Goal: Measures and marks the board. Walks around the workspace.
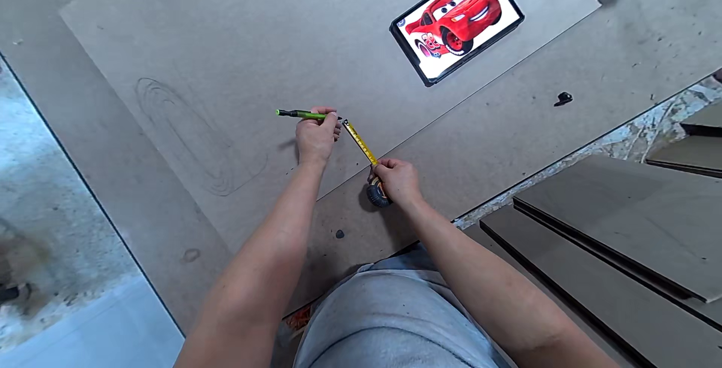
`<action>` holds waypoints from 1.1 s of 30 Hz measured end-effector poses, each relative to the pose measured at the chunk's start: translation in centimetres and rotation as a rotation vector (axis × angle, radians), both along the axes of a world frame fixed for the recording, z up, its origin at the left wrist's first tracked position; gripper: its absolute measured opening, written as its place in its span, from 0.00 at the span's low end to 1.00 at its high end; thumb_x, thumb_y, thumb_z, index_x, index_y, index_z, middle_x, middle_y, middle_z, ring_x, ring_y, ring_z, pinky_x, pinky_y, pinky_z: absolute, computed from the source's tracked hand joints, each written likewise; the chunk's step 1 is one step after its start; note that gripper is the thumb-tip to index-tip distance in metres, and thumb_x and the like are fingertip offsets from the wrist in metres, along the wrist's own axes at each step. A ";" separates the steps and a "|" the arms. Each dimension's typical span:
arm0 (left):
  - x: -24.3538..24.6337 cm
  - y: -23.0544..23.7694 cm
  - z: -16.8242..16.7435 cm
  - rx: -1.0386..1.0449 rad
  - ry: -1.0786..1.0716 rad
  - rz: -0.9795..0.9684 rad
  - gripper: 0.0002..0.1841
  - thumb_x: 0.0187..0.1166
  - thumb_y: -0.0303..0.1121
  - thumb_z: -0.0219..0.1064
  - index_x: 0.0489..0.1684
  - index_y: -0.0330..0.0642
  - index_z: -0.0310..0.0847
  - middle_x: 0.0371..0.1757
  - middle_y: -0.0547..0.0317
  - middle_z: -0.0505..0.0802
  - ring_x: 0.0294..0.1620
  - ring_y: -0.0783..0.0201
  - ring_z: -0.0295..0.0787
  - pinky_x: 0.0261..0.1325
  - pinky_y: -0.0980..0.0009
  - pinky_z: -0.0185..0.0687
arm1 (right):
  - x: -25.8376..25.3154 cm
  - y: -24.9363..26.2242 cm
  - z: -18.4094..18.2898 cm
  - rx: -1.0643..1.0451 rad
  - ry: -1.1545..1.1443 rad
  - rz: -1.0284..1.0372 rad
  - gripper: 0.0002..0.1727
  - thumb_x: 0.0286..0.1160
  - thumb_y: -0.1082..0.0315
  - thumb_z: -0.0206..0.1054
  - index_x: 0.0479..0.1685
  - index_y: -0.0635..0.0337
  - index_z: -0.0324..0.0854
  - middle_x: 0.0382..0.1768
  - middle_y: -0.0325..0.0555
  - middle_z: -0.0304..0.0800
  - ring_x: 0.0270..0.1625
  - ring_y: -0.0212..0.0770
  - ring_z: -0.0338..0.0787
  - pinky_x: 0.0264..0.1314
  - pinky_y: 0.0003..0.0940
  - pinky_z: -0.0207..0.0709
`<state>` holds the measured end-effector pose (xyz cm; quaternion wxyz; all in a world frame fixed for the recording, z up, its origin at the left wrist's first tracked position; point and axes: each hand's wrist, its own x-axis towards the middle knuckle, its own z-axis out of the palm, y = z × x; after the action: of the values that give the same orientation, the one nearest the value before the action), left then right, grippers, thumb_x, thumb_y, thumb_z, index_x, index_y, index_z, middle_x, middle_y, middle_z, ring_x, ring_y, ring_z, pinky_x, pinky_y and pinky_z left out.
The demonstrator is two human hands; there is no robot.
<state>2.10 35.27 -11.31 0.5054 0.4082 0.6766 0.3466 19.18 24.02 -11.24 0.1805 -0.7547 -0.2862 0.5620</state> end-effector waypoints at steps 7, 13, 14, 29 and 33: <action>0.4 0.3 0.0 -0.079 0.273 -0.144 0.06 0.78 0.36 0.71 0.45 0.48 0.91 0.32 0.62 0.95 0.30 0.68 0.91 0.38 0.65 0.89 | 0.0 -0.1 -0.1 0.014 -0.001 0.001 0.09 0.77 0.57 0.70 0.34 0.42 0.96 0.28 0.30 0.96 0.33 0.32 0.93 0.38 0.46 0.86; 2.3 1.6 1.2 -0.153 0.529 -0.304 0.08 0.76 0.40 0.73 0.46 0.51 0.90 0.40 0.57 0.94 0.44 0.58 0.91 0.51 0.49 0.84 | 0.5 0.2 -0.1 -0.012 0.023 -0.005 0.09 0.78 0.57 0.70 0.37 0.42 0.96 0.29 0.31 0.97 0.34 0.33 0.94 0.40 0.47 0.87; 2.8 1.9 1.4 -0.155 0.542 -0.326 0.09 0.77 0.40 0.73 0.47 0.50 0.90 0.41 0.56 0.94 0.45 0.57 0.91 0.52 0.48 0.84 | 0.8 0.3 0.0 -0.015 0.021 -0.007 0.09 0.78 0.57 0.70 0.37 0.43 0.96 0.30 0.31 0.97 0.35 0.34 0.94 0.41 0.47 0.87; -3.5 -0.9 1.8 -0.249 0.591 -0.310 0.10 0.79 0.43 0.72 0.48 0.51 0.90 0.44 0.53 0.94 0.48 0.52 0.91 0.55 0.43 0.83 | -4.3 -1.2 0.3 -0.062 -0.004 0.121 0.09 0.76 0.56 0.70 0.34 0.42 0.96 0.30 0.32 0.96 0.35 0.36 0.94 0.41 0.51 0.86; -8.8 -4.5 1.2 -0.233 0.506 -0.151 0.10 0.81 0.44 0.72 0.48 0.50 0.90 0.39 0.56 0.94 0.41 0.57 0.91 0.50 0.49 0.86 | -7.6 -2.3 0.7 -0.078 -0.027 0.264 0.11 0.78 0.52 0.68 0.33 0.40 0.95 0.30 0.32 0.95 0.36 0.37 0.93 0.41 0.53 0.84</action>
<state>-6.75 30.74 -10.15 0.3881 0.4701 0.7843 0.1151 11.63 21.68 -10.50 0.0716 -0.7243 -0.3636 0.5814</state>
